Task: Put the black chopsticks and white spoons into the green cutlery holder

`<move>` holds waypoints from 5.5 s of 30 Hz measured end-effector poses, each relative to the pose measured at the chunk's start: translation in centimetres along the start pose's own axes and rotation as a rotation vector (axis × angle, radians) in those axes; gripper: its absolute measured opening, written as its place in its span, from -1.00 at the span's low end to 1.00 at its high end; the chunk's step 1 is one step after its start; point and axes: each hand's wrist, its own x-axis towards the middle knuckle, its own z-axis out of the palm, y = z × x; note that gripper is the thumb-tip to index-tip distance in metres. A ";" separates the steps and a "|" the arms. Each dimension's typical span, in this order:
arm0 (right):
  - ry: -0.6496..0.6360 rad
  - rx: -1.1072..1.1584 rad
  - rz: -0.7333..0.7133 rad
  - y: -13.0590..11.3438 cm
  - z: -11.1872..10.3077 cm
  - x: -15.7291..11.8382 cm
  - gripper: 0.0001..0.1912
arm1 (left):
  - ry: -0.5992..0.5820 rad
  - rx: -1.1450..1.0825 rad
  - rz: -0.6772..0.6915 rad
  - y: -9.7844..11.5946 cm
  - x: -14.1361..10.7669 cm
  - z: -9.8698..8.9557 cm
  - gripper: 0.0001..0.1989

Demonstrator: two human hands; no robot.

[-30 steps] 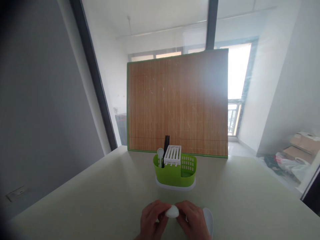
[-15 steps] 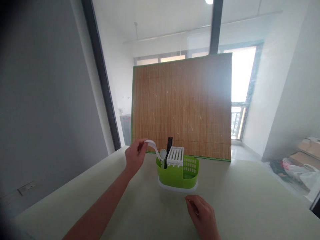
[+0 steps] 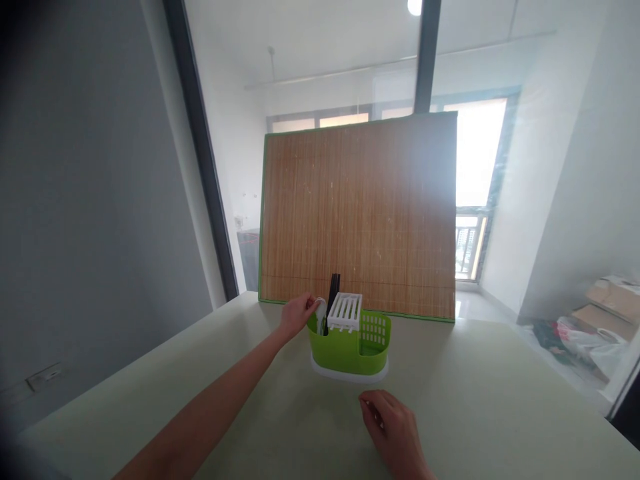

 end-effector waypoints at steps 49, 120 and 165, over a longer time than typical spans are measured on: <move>0.243 -0.034 -0.110 -2.5 -1.6 0.1 -0.69 | -0.286 -0.599 0.270 8.0 -18.2 6.0 -0.76; -0.060 -0.001 -0.134 -1.4 1.8 -0.1 -0.82 | -0.089 0.143 0.104 0.0 -0.1 0.8 -0.68; -0.233 -0.129 0.047 0.3 2.5 -0.5 -0.79 | -0.466 -0.158 0.362 5.7 -17.7 5.9 -0.41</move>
